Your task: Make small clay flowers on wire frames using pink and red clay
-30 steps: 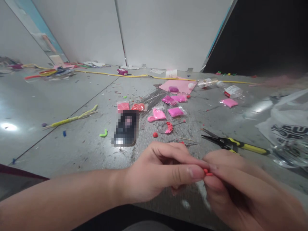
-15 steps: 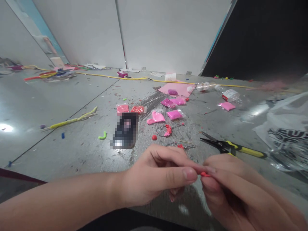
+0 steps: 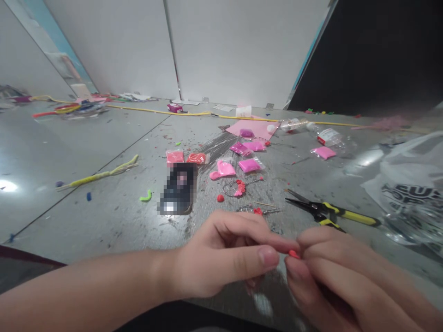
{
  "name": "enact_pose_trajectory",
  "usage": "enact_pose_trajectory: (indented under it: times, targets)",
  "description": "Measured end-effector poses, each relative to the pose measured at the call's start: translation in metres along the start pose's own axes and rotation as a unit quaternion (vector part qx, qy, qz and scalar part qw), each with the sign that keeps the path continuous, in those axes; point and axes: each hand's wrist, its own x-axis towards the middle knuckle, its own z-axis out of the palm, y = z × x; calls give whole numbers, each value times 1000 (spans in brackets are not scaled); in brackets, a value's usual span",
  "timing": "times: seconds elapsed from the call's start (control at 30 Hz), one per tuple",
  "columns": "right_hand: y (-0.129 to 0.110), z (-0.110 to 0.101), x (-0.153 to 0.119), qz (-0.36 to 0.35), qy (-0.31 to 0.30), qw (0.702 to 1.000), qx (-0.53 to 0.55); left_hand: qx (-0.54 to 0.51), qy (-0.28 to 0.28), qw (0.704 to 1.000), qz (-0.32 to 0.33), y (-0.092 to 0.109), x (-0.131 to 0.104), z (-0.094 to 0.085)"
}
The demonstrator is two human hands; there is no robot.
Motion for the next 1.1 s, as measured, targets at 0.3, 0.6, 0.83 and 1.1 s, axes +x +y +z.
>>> enact_pose_trajectory:
  times: [0.3, 0.6, 0.83, 1.1]
  targets:
    - [6, 0, -9, -21, -8, 998, 56, 79, -49, 992, 80, 9, 4, 3]
    - [9, 2, 6, 44, -60, 983, 165, 111, -54, 987, 99, 11, 5, 0]
    - [10, 1, 21, 84, -87, 979, 164, 45, -58, 994, 82, 7, 11, 2]
    - [7, 7, 12, 122, -43, 968, 213, 36, -45, 998, 26, 9, 9, -2]
